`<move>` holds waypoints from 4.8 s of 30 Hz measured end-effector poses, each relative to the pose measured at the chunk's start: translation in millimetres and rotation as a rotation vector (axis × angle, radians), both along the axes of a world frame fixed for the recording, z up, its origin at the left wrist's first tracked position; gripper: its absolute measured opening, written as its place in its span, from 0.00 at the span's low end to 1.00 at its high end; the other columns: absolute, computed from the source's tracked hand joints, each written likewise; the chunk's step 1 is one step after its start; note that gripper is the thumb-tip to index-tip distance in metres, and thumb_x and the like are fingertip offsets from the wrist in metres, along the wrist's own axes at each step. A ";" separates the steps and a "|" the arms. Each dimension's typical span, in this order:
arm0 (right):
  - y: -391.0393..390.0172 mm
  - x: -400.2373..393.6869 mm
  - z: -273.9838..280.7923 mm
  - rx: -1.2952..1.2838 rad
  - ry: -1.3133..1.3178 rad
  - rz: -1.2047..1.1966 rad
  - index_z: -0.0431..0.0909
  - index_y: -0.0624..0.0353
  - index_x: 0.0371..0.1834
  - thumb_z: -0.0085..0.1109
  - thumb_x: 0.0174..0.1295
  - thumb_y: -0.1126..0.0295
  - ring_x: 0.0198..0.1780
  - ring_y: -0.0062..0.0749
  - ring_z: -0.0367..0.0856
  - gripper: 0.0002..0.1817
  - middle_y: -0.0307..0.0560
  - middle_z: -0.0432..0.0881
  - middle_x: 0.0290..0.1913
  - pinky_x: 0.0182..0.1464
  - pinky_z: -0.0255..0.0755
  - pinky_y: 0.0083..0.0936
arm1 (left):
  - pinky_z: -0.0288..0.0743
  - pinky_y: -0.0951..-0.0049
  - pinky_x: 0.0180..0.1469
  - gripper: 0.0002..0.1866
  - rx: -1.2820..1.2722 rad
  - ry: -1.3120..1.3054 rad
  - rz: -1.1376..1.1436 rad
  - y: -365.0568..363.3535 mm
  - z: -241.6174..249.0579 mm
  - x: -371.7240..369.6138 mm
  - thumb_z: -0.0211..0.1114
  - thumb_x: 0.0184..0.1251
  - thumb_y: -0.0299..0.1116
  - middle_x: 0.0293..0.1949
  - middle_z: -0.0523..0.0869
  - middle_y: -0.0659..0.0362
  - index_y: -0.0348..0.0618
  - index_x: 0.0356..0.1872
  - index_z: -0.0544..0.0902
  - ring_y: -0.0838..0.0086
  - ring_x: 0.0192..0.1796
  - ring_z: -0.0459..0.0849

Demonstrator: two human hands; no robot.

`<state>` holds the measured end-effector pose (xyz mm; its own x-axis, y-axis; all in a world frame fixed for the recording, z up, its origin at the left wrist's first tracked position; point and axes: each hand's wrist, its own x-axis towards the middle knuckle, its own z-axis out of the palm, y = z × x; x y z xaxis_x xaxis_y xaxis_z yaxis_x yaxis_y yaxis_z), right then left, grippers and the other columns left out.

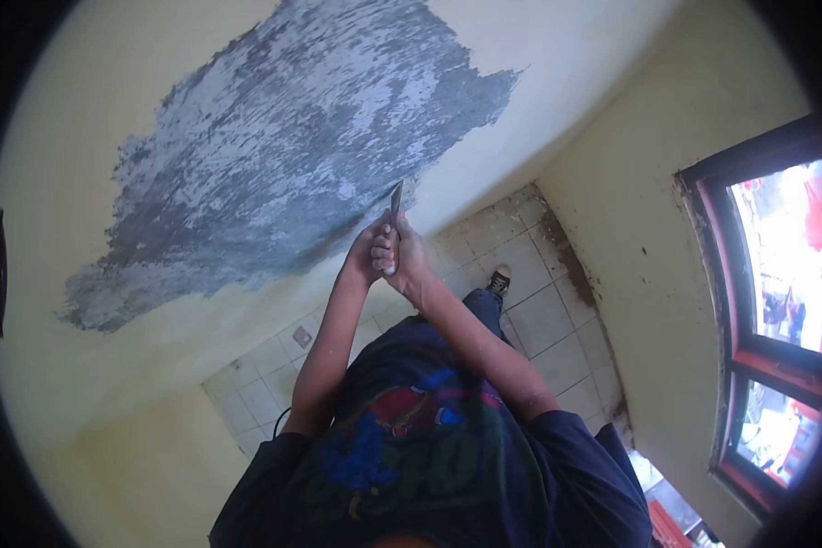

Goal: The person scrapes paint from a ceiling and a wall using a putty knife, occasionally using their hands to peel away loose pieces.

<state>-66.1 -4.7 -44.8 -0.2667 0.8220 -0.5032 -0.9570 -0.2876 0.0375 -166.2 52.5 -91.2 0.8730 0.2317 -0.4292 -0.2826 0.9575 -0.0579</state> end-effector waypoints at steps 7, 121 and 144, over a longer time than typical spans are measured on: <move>1.0 -20.7 1.2 -0.081 -0.253 -0.013 0.61 0.49 0.27 0.34 0.69 0.42 0.11 0.17 0.53 0.24 0.32 0.58 0.15 0.10 0.48 0.15 | 0.55 0.86 0.06 0.22 0.420 0.535 -0.047 -9.5 63.2 -0.4 0.56 0.64 0.56 0.19 0.77 0.68 0.45 0.33 0.78 0.87 0.09 0.64; 23.9 54.8 -57.0 0.086 -0.564 0.152 0.70 0.50 0.27 0.38 0.70 0.47 0.15 0.19 0.65 0.22 0.31 0.67 0.16 0.17 0.64 0.19 | 0.71 0.79 0.19 0.15 0.869 0.906 0.377 -34.0 60.6 60.2 0.54 0.65 0.37 0.23 0.78 0.59 0.39 0.48 0.77 0.79 0.19 0.77; 11.2 107.3 0.6 -0.125 -0.716 0.376 0.65 0.47 0.21 0.37 0.67 0.39 0.08 0.16 0.50 0.27 0.27 0.54 0.10 0.08 0.48 0.15 | 0.61 0.83 0.13 0.13 0.535 1.004 0.713 -64.0 61.4 127.9 0.54 0.63 0.37 0.27 0.76 0.63 0.45 0.46 0.77 0.84 0.17 0.70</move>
